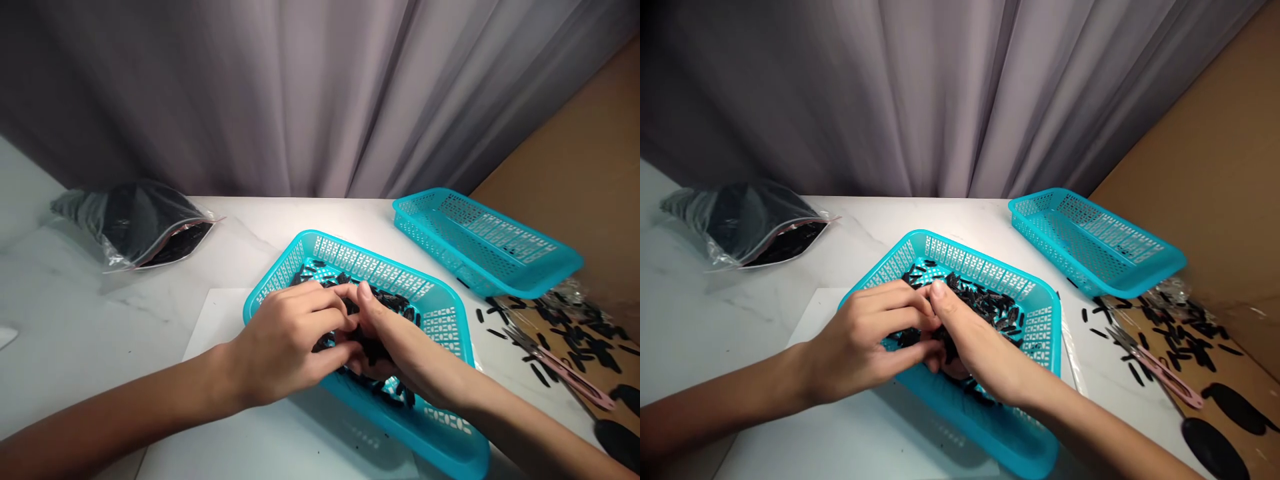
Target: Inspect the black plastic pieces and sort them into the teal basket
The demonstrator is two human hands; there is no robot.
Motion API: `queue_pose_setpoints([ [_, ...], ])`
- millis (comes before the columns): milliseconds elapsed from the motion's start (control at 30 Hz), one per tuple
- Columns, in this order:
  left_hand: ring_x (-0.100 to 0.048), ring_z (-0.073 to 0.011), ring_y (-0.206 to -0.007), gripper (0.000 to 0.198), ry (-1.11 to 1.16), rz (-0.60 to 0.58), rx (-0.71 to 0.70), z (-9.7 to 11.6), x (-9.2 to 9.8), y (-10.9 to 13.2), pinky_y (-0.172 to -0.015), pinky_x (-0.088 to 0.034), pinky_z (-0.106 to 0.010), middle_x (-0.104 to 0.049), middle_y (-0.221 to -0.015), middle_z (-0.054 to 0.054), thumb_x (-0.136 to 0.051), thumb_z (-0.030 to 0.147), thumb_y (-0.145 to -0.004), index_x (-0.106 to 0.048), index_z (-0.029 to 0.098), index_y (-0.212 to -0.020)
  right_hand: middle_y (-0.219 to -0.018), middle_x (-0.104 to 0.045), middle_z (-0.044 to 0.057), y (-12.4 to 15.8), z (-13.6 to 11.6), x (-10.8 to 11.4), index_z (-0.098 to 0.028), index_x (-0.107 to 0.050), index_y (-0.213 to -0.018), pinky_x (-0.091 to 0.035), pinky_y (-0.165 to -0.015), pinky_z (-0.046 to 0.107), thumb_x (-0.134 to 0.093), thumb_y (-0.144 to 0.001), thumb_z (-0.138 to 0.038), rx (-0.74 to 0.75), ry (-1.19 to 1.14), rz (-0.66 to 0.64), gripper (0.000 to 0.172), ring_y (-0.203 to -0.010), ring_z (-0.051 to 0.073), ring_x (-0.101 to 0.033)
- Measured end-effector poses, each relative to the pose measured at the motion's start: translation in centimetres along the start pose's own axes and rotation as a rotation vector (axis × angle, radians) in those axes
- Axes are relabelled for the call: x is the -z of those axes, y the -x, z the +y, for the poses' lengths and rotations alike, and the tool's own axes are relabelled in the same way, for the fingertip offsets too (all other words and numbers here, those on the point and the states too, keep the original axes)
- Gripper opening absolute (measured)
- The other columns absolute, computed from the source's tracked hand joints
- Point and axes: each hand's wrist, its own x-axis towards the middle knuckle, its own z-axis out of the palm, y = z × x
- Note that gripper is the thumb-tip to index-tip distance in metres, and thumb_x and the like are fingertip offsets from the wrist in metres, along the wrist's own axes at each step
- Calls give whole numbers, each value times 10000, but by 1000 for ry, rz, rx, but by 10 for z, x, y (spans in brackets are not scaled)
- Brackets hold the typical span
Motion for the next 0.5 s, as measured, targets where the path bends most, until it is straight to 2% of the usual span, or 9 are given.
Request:
queue_pose_setpoints([
  [133,-623,-156,-695,88,-16,12,-6,2,1,0,-656,-514,-294,-729,-778,-9,-673,60,-789,-673,146,-776,-673,-397,-51,0,-3,0,-220,-435,-852,-200,-463,212,-394,-995,-628,16,18,-21,434,-557,93,-269],
  [267,-625,-141,-626,106,-20,123,-17,1,7,-4,-632,-509,-281,-708,-689,-7,-644,55,-818,-683,144,-775,-632,-337,-76,-1,-12,3,-223,-503,-935,-203,-474,211,-500,-1008,-507,84,2,-27,293,-550,89,-259],
  [367,-656,-137,-675,91,-55,212,-27,-3,13,-8,-693,-527,-281,-736,-750,-15,-672,58,-832,-691,146,-823,-621,-379,-72,-2,-16,9,-223,-564,-978,-217,-476,219,-582,-976,-469,160,91,69,246,-547,90,-290],
  [500,-651,-136,-718,97,-103,253,-48,-9,17,-10,-718,-523,-287,-727,-763,-14,-701,51,-827,-680,145,-814,-682,-498,-38,-3,-17,14,-204,-614,-902,-220,-464,235,-649,-932,-448,220,259,196,248,-549,88,-318],
])
